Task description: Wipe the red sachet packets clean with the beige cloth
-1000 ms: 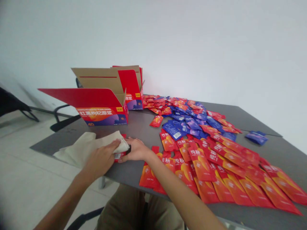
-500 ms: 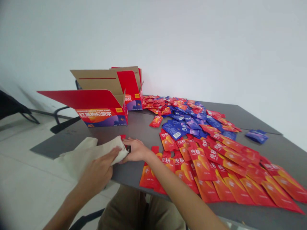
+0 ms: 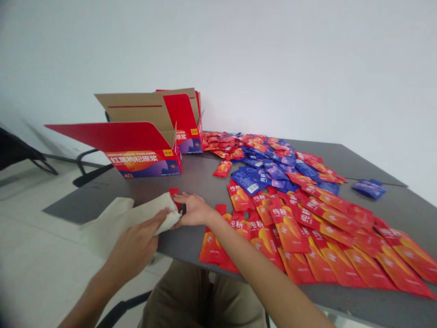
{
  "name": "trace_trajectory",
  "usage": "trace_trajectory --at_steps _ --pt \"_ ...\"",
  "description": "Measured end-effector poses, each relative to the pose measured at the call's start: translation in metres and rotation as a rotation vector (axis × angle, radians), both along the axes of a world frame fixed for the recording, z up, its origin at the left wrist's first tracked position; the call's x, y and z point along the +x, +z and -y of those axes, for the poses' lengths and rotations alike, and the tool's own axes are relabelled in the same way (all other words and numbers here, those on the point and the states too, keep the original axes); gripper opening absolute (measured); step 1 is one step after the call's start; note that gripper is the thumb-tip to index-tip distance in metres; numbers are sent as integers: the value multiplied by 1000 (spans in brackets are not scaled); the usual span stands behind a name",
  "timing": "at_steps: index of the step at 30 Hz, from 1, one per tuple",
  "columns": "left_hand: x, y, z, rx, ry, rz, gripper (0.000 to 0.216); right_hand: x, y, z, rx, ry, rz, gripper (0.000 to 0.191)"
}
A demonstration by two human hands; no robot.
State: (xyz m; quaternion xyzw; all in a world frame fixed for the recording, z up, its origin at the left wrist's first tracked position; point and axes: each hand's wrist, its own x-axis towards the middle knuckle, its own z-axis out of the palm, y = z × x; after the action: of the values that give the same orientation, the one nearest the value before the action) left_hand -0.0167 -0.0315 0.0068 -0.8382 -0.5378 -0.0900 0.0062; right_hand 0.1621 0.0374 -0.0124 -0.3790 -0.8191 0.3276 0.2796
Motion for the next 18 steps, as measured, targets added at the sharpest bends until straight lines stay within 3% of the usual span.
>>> trace_trajectory --at_steps 5,12,18 --pt "4 7 -26 19 124 -47 51 1 5 3 -26 -11 -8 63" --pt "0 -6 3 30 -58 19 58 1 4 2 22 26 -9 70" --pt "0 5 -33 28 106 -43 52 3 7 5 -36 -5 5 62"
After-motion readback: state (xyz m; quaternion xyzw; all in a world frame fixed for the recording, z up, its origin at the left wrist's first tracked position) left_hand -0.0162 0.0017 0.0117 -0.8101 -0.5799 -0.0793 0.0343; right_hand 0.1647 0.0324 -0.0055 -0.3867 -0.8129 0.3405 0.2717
